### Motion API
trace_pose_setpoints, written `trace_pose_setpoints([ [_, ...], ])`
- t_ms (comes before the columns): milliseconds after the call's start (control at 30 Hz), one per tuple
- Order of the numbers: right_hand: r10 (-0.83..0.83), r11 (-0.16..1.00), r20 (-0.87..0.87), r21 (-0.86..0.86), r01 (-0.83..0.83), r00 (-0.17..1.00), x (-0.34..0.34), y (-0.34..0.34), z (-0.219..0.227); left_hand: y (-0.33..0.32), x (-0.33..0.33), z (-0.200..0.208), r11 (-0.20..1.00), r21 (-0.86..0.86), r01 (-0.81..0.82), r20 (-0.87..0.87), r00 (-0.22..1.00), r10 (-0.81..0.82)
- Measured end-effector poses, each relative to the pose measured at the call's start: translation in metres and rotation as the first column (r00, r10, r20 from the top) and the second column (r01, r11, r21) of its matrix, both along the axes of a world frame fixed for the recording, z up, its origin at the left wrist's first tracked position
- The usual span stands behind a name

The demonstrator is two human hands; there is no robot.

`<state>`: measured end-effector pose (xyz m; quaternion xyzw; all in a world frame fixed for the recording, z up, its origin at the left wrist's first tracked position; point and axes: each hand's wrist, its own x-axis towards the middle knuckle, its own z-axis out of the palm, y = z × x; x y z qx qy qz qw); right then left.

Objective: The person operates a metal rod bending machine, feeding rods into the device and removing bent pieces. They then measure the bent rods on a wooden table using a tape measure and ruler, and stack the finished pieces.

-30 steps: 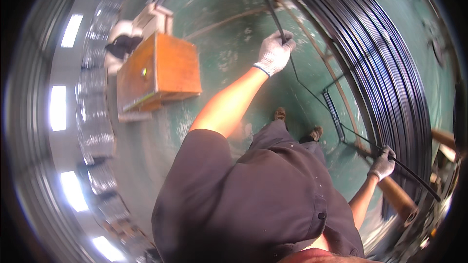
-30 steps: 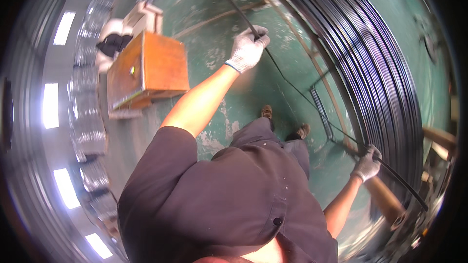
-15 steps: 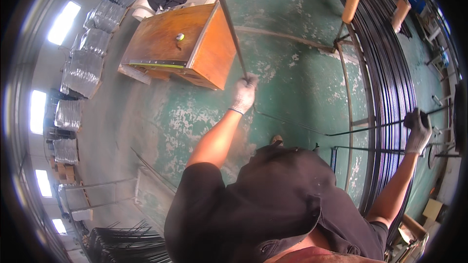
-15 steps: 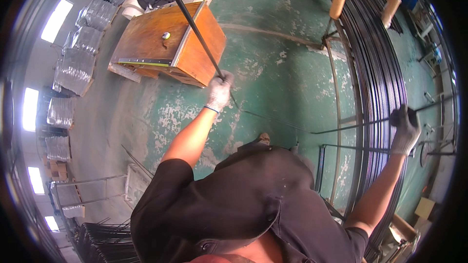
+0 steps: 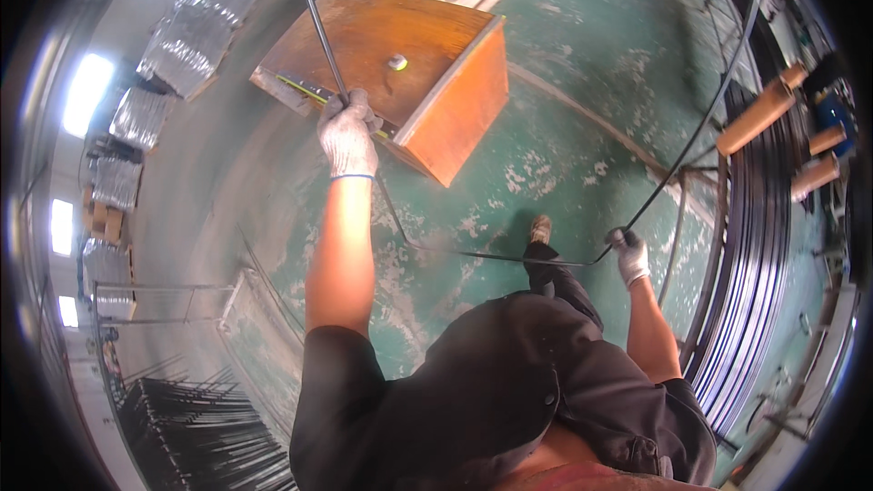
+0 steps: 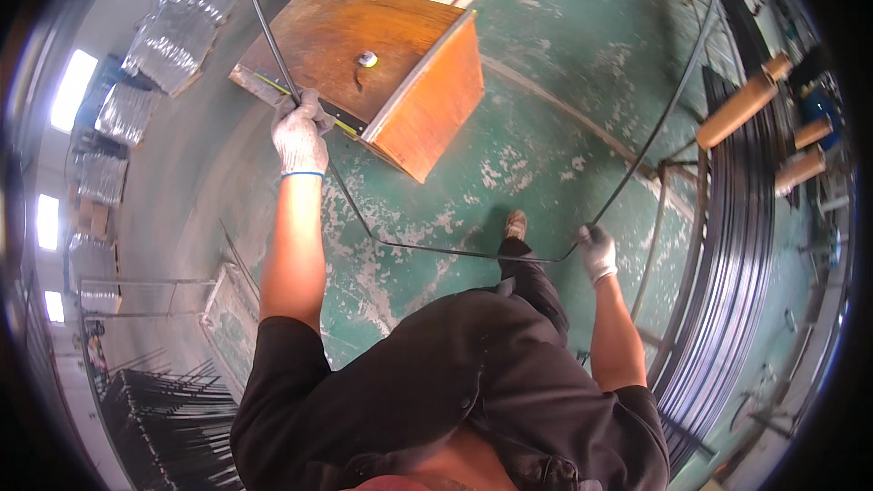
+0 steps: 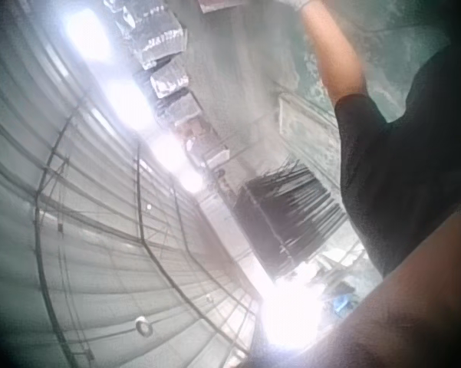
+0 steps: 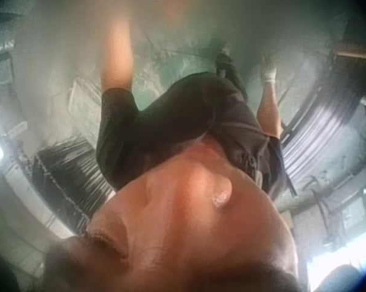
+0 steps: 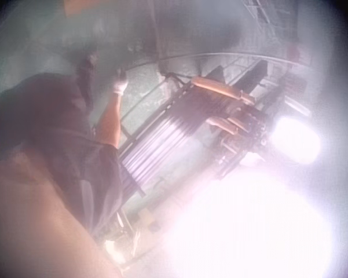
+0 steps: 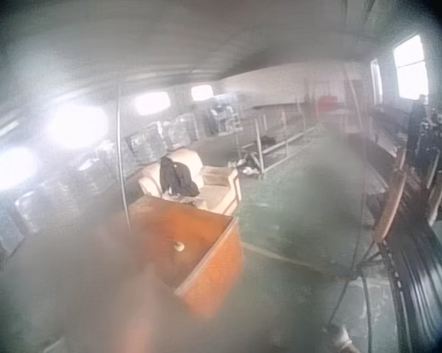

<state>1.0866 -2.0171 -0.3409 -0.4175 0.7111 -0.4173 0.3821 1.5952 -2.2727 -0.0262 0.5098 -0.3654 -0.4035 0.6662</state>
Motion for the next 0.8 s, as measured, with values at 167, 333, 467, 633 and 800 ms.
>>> trace_pose_setpoints([
  [167,-0.035,0.998,0.276,0.058,0.020,0.960,0.025,-0.124,-0.009,-0.095,0.025,0.000,0.975,0.099,-0.198,0.019,0.980,0.197],
  [333,-0.046,0.990,0.071,-0.133,0.055,0.996,0.014,-0.292,0.025,-0.149,0.069,-0.045,0.926,0.233,-0.298,0.086,0.954,0.286],
  [467,0.050,0.998,0.060,0.019,-0.052,0.997,0.029,-0.425,0.077,-0.148,0.104,-0.135,0.874,0.396,-0.283,0.233,0.951,0.203],
  [633,0.183,0.982,-0.157,0.079,-0.173,0.970,0.101,-0.564,0.100,-0.135,0.112,-0.247,0.715,0.567,-0.410,0.399,0.896,0.197],
  [800,0.223,0.973,-0.292,0.122,-0.195,0.930,0.131,-0.681,0.086,-0.188,0.087,-0.234,0.597,0.640,-0.484,0.521,0.844,0.126],
])
